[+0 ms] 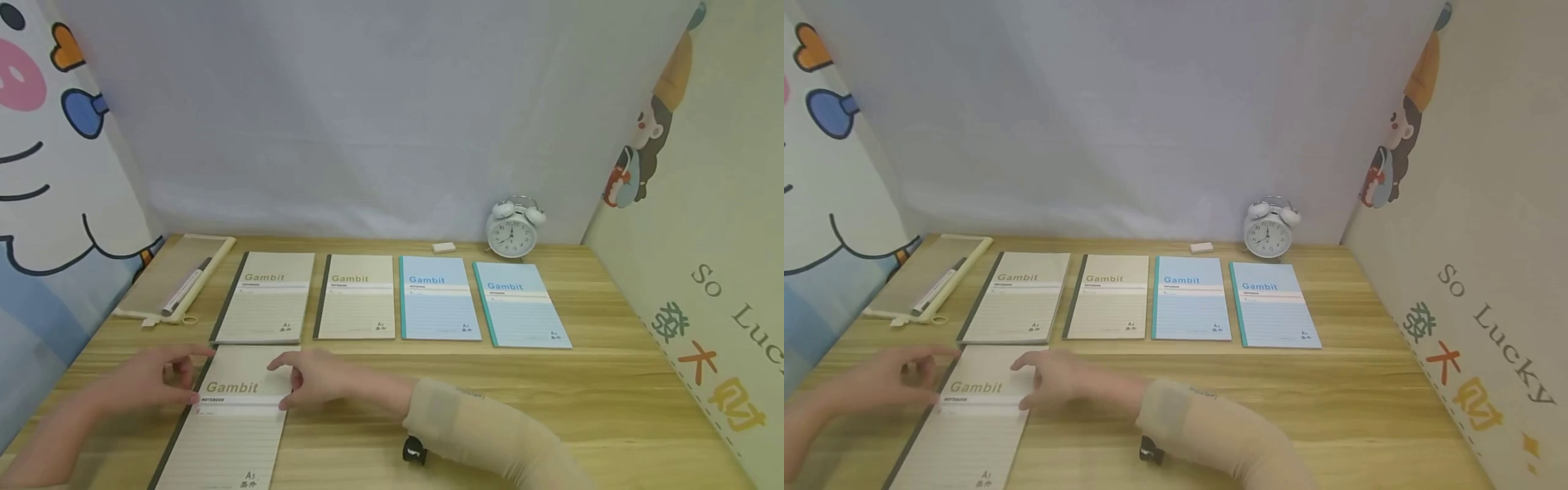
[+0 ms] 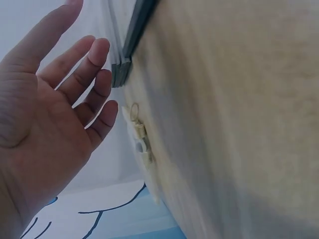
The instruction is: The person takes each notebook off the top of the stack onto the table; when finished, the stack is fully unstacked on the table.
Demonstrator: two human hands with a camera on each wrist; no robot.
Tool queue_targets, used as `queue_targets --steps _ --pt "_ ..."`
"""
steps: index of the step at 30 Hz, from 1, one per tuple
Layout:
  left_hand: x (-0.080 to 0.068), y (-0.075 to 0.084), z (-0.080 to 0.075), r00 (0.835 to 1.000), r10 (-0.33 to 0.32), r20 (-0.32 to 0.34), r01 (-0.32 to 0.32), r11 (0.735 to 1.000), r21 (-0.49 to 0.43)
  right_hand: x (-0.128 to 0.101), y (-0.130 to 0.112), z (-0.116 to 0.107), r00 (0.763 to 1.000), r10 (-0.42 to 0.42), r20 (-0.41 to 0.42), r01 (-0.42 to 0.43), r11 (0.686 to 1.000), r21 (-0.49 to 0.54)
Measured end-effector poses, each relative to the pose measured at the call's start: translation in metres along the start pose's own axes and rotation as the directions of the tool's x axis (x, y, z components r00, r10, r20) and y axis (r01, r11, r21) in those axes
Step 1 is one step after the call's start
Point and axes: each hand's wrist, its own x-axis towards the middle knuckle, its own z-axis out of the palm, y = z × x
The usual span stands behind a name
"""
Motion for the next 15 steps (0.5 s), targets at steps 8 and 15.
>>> queue_targets --steps 8,15 --pt "0.025 0.003 -0.020 0.985 -0.011 -0.172 0.039 0.986 0.160 0.006 0.008 -0.031 0.996 0.060 -0.065 -0.059 0.998 0.021" --pt "0.049 -0.004 -0.027 0.971 -0.047 -0.234 0.078 0.989 0.124 0.018 0.026 -0.045 0.981 0.117 -0.156 -0.112 0.993 0.040"
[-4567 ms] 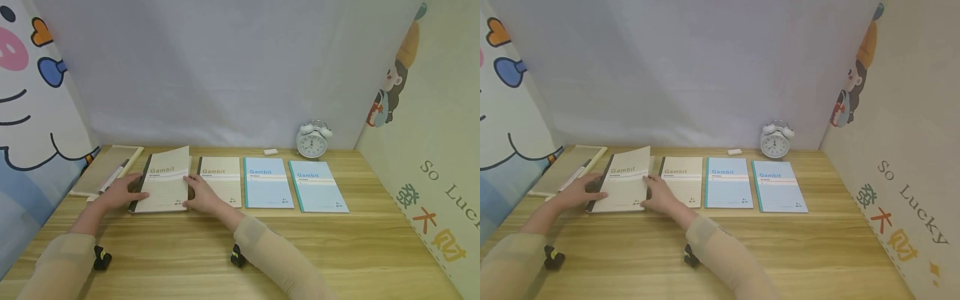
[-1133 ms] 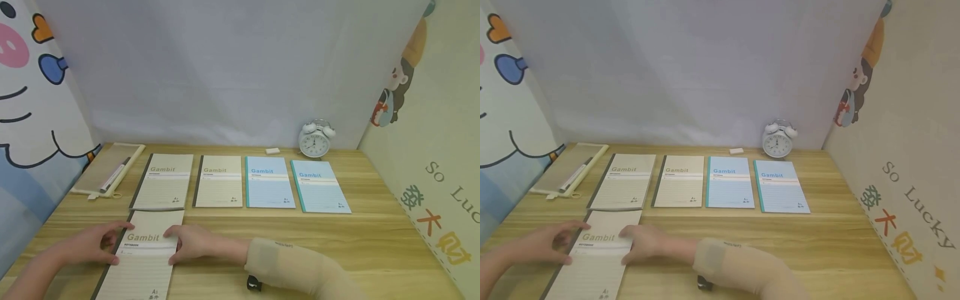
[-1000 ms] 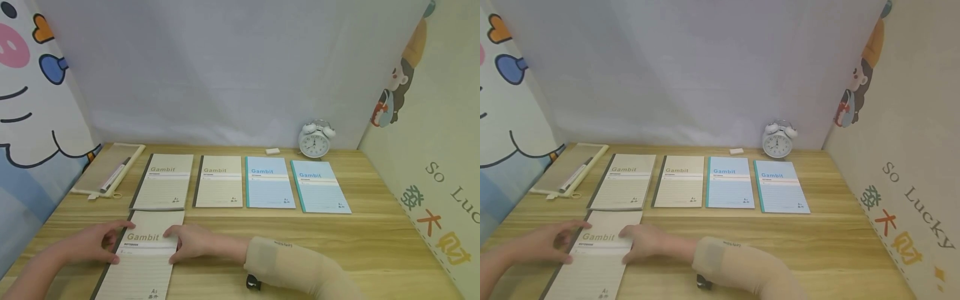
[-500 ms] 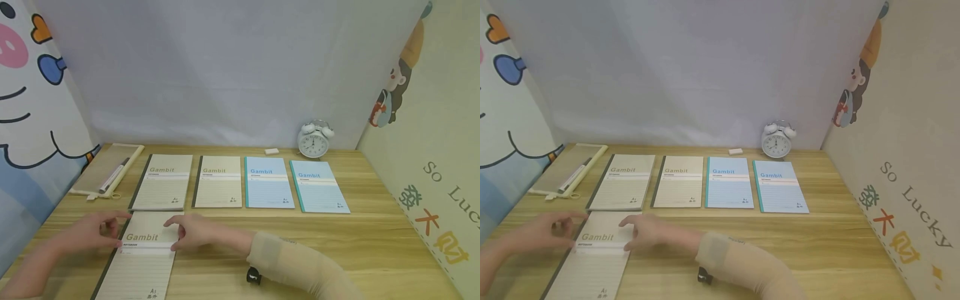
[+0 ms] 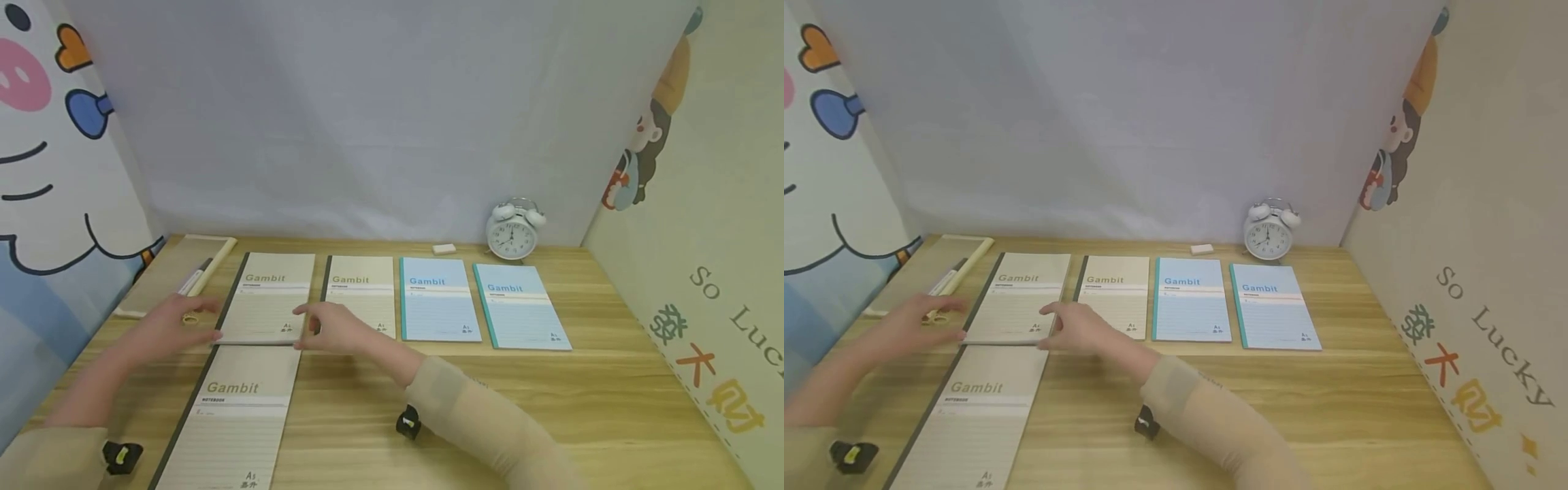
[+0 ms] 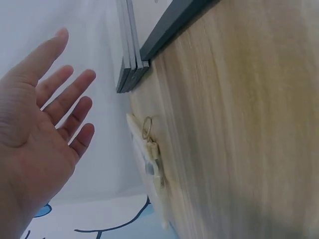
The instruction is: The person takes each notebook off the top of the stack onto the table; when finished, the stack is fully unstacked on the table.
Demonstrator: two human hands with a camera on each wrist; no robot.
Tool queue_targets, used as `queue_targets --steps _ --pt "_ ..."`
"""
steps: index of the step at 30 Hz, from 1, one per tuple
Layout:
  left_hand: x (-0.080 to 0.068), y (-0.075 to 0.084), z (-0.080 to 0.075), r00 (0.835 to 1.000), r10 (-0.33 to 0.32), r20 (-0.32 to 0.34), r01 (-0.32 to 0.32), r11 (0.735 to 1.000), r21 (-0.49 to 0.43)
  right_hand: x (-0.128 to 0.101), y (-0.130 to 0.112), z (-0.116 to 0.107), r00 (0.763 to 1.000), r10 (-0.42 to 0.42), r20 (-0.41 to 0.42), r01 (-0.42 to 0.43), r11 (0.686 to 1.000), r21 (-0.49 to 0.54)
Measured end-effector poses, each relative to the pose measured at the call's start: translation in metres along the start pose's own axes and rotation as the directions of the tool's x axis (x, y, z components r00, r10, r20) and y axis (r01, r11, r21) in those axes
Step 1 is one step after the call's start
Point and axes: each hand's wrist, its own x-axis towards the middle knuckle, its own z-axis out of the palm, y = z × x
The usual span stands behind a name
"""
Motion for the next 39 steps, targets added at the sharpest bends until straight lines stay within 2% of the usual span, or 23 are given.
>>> queue_targets --steps 10,16,21,24,27,31,39 --pt "0.029 -0.021 0.011 0.990 -0.140 0.031 0.139 0.989 0.043 0.022 0.018 0.001 0.987 0.086 -0.138 -0.087 0.996 -0.004" --pt "0.041 -0.027 0.014 0.977 -0.203 0.072 0.199 0.978 0.061 0.033 0.026 0.010 0.985 0.078 -0.156 -0.091 0.993 -0.081" --pt "0.049 -0.033 0.019 0.970 -0.220 0.101 0.214 0.974 0.071 0.040 0.030 0.018 0.988 0.076 -0.138 -0.091 0.990 -0.107" --pt "0.052 -0.036 0.022 0.970 -0.215 0.111 0.208 0.976 0.070 0.044 0.031 0.021 0.990 0.076 -0.117 -0.088 0.992 -0.096" --pt "0.054 -0.038 0.025 0.974 -0.200 0.110 0.194 0.979 0.061 0.046 0.031 0.024 0.993 0.069 -0.092 -0.081 0.988 -0.128" --pt "0.054 -0.038 0.027 0.976 -0.191 0.107 0.189 0.981 0.031 0.046 0.030 0.025 0.995 0.074 -0.069 -0.085 0.978 -0.190" --pt "0.053 -0.040 0.029 0.972 -0.201 0.125 0.211 0.975 -0.073 0.045 0.030 0.025 0.994 0.087 -0.064 -0.098 0.975 -0.200"
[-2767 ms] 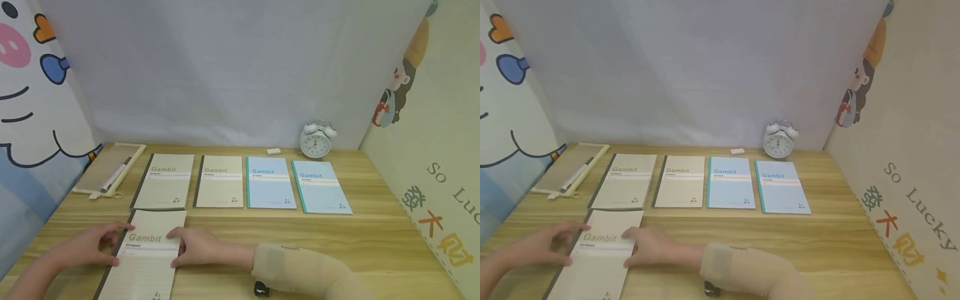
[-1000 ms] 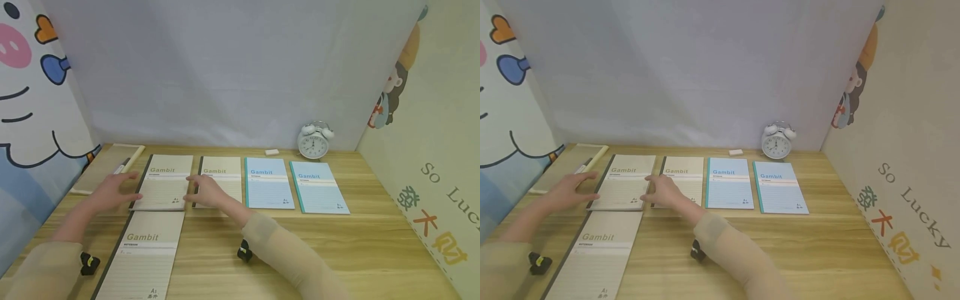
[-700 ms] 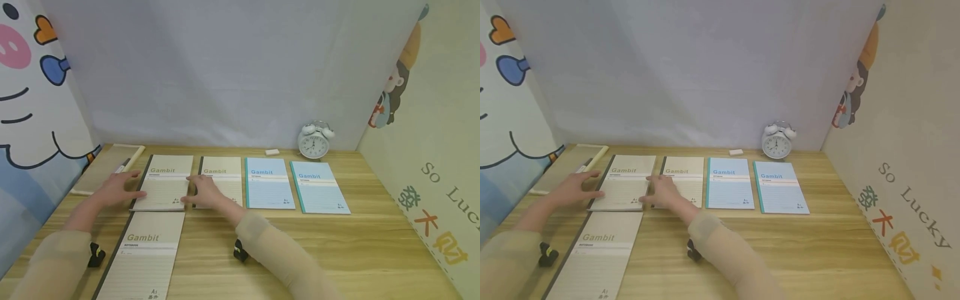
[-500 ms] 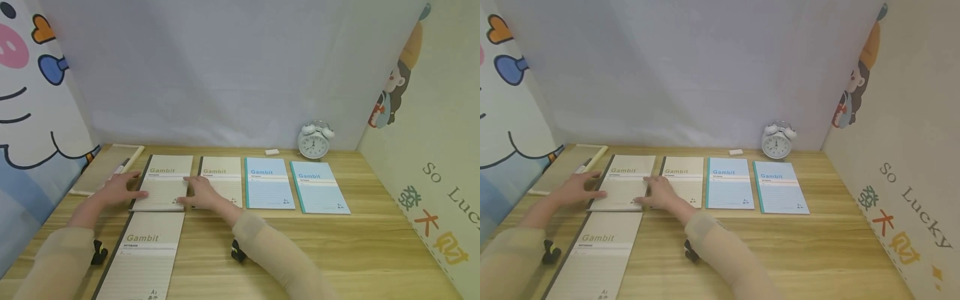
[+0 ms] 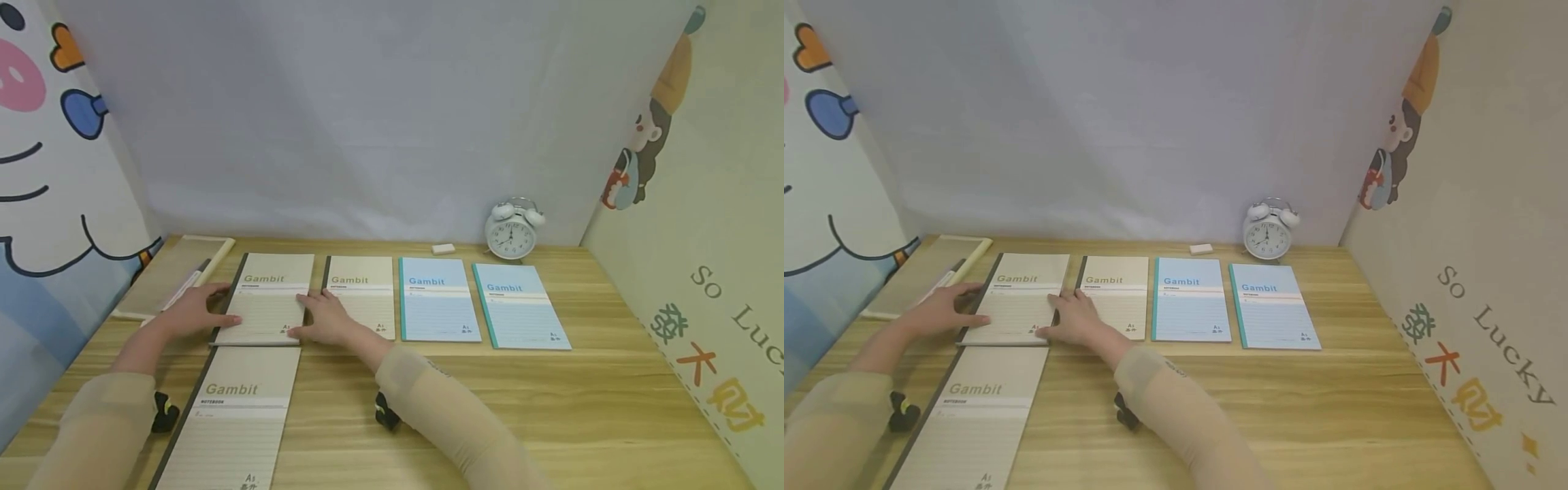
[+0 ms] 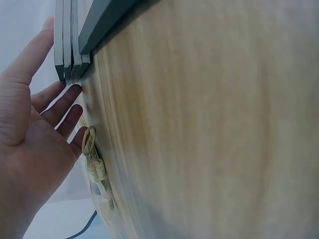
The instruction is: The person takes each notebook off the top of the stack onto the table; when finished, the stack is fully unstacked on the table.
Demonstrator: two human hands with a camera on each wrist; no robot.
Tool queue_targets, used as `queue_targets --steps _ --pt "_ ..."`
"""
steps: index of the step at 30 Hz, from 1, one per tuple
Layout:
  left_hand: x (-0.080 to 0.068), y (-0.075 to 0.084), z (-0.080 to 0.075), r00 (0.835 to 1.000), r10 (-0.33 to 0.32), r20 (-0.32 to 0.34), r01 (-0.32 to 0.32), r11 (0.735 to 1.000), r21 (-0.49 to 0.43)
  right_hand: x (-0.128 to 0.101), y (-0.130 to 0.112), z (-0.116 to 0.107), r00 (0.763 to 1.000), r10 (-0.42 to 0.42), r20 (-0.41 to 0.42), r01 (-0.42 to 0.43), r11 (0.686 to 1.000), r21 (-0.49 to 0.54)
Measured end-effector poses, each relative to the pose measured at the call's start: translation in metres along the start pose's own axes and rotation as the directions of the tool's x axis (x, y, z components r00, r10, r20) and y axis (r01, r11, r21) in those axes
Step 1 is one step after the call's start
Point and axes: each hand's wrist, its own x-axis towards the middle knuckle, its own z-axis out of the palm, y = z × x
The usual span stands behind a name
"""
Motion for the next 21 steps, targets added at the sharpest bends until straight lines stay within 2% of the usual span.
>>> queue_targets --steps 15,21 --pt "-0.0028 0.0029 -0.0011 0.999 -0.040 0.015 0.041 0.996 -0.075 0.0010 -0.0029 0.0005 1.000 0.003 -0.015 -0.003 1.000 -0.023" --pt "-0.0003 0.0043 -0.0039 0.999 -0.010 -0.040 0.007 0.998 -0.064 -0.0014 -0.0026 -0.0038 0.999 0.017 -0.040 -0.015 0.999 0.047"
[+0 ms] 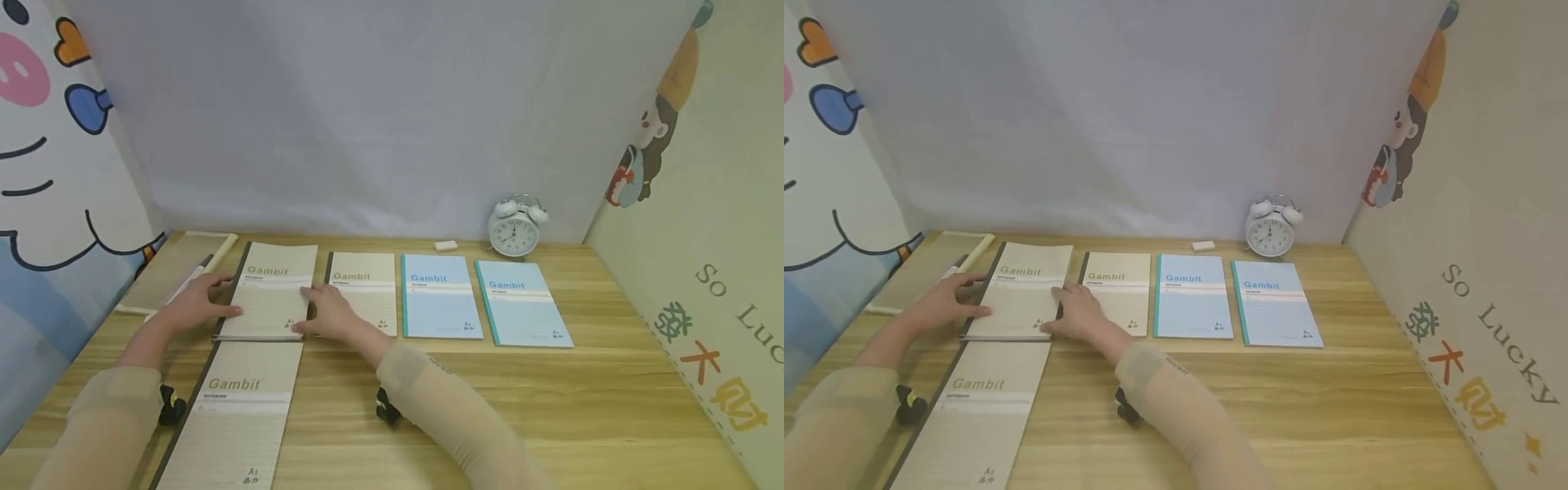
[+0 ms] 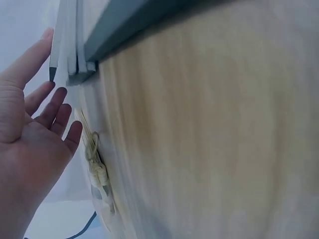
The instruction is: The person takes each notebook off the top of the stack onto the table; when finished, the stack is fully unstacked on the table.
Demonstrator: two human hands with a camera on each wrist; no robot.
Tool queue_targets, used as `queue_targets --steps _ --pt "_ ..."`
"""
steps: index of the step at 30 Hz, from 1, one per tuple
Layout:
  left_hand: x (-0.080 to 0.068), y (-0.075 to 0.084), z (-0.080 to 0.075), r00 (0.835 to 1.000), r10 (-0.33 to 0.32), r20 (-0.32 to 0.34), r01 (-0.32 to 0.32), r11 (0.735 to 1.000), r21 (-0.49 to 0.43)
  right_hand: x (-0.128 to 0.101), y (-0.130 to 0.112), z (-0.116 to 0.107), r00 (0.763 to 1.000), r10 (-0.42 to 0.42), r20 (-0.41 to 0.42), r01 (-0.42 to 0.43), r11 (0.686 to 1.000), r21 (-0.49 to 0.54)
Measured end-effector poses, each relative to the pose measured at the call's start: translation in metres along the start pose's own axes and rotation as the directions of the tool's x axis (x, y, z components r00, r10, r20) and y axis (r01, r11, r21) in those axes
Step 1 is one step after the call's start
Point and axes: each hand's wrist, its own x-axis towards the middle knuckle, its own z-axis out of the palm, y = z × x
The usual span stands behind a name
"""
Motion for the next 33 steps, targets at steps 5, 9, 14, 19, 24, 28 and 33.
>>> queue_targets --steps 5,9,14,19,24,28,33 --pt "0.004 0.006 -0.006 0.999 0.016 -0.041 -0.015 1.000 0.014 0.001 0.002 -0.007 1.000 0.004 -0.012 -0.003 0.998 0.057" --pt "0.007 0.011 -0.010 0.998 0.029 -0.059 -0.028 1.000 0.011 0.001 0.003 -0.014 0.999 0.017 -0.034 -0.013 0.994 0.107" --pt "0.011 0.022 -0.014 0.996 0.061 -0.063 -0.063 0.998 -0.026 0.003 0.007 -0.022 0.998 0.037 -0.056 -0.029 0.990 0.135" --pt "0.015 0.035 -0.017 0.995 0.082 -0.055 -0.083 0.996 -0.012 0.002 0.013 -0.033 0.996 0.042 -0.076 -0.030 0.988 0.154" --pt "0.017 0.047 -0.020 0.994 0.095 -0.047 -0.095 0.995 -0.002 -0.004 0.020 -0.048 0.992 0.047 -0.116 -0.023 0.979 0.200" --pt "0.016 0.058 -0.021 0.992 0.121 -0.038 -0.121 0.993 0.012 -0.012 0.025 -0.057 0.990 0.047 -0.136 -0.016 0.975 0.221" --pt "0.013 0.072 -0.020 0.988 0.148 -0.031 -0.148 0.989 0.004 -0.023 0.029 -0.067 0.982 0.068 -0.176 -0.013 0.954 0.300"
